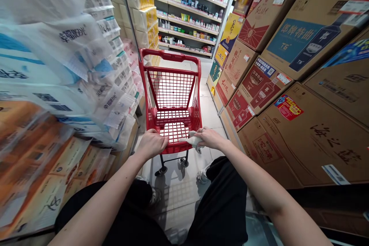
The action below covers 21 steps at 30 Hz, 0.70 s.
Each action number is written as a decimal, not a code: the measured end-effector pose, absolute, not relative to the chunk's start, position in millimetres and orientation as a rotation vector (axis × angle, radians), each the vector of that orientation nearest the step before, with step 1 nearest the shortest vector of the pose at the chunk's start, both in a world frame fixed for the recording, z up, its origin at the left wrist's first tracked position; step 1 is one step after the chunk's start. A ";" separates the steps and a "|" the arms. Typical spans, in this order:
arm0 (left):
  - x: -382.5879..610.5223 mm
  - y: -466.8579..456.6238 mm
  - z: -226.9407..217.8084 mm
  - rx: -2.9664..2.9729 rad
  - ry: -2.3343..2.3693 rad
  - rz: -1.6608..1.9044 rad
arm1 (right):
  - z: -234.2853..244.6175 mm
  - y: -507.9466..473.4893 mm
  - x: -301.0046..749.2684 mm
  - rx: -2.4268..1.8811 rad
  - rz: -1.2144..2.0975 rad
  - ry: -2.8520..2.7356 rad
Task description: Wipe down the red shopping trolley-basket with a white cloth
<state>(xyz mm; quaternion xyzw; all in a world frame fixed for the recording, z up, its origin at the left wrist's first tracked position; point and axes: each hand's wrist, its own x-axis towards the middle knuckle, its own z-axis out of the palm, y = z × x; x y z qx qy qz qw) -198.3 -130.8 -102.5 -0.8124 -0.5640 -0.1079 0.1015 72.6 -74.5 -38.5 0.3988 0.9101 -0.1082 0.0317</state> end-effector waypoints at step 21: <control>-190.6 -127.8 -104.9 -2.412 -1.500 -0.386 | -67.8 -84.9 47.5 0.846 0.105 2.868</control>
